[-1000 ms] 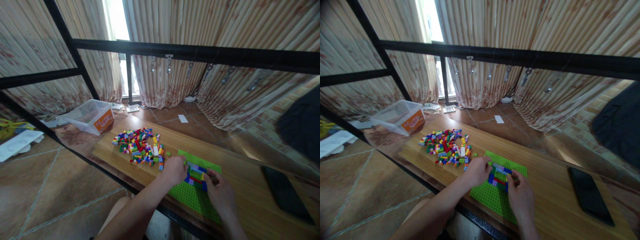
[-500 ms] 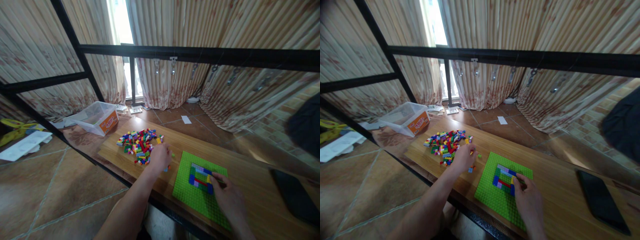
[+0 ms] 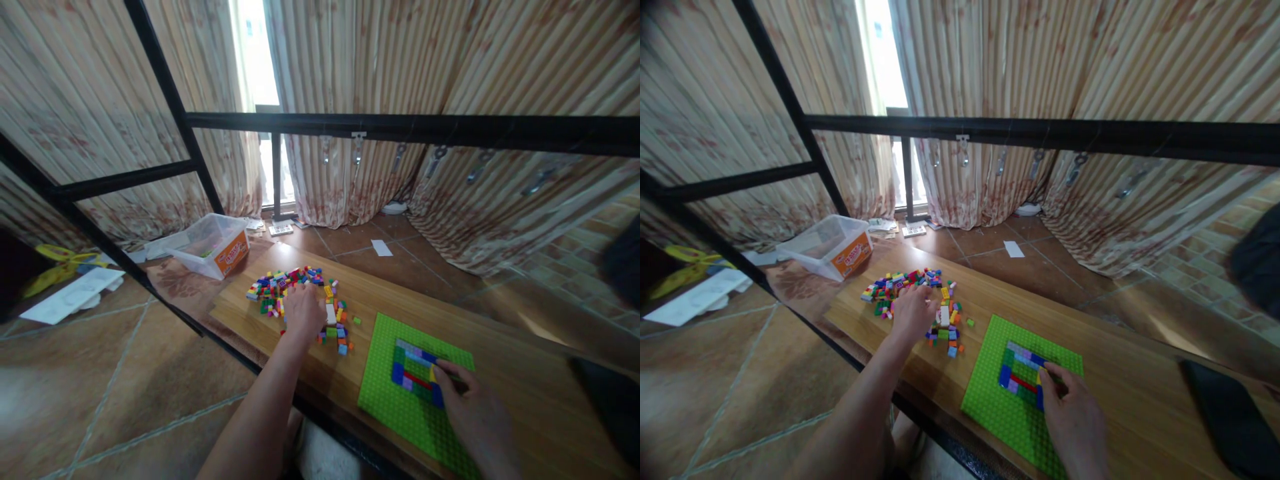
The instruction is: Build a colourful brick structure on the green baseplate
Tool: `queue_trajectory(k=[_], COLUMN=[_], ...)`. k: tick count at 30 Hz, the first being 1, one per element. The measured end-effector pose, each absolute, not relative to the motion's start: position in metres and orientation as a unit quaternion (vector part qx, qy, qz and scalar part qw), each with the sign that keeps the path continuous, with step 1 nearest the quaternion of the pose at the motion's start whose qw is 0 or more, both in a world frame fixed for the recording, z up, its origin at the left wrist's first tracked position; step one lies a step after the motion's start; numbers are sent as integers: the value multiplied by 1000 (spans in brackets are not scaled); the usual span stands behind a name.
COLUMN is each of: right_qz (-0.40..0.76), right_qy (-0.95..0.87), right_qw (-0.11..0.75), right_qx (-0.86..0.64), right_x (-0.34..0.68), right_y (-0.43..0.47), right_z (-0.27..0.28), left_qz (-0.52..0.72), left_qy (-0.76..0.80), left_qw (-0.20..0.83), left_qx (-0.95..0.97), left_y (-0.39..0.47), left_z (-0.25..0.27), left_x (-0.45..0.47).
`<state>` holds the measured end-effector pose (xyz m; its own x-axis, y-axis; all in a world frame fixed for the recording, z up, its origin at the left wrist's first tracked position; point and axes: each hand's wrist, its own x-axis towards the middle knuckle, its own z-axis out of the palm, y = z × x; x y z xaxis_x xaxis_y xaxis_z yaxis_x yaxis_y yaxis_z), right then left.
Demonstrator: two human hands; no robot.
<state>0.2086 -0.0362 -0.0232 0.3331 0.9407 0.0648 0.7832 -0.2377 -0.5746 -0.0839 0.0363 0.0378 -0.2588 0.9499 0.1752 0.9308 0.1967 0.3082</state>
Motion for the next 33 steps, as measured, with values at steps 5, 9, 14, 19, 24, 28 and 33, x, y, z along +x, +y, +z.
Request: queue_trajectory(k=[5, 9, 14, 19, 24, 28, 33], right_qz=[147, 142, 138, 133, 124, 135, 138], right_qy=[-558, -568, -572, -581, -577, -563, -538], right_qw=[261, 262, 278, 276, 288, 297, 324], right_qx=[-774, -767, -759, -754, -754, -759, -766], right_x=[209, 208, 207, 202, 196, 198, 204], right_y=[-36, -36, -33, -34, -34, -33, -31], right_z=[-24, -24, -25, -19, -14, -13, -8], left_qz=[254, 276, 273, 233, 256, 269, 307], left_qy=[806, 856, 879, 861, 847, 848, 845], left_qw=[-38, -32, 41, 129, 138, 124, 103], left_qx=[534, 437, 390, 434, 445, 440, 427], left_y=[43, 43, 45, 53, 57, 59, 58], left_z=[43, 45, 39, 31, 31, 30, 27], left_x=[-114, -148, -181, -187, -181, -182, -185])
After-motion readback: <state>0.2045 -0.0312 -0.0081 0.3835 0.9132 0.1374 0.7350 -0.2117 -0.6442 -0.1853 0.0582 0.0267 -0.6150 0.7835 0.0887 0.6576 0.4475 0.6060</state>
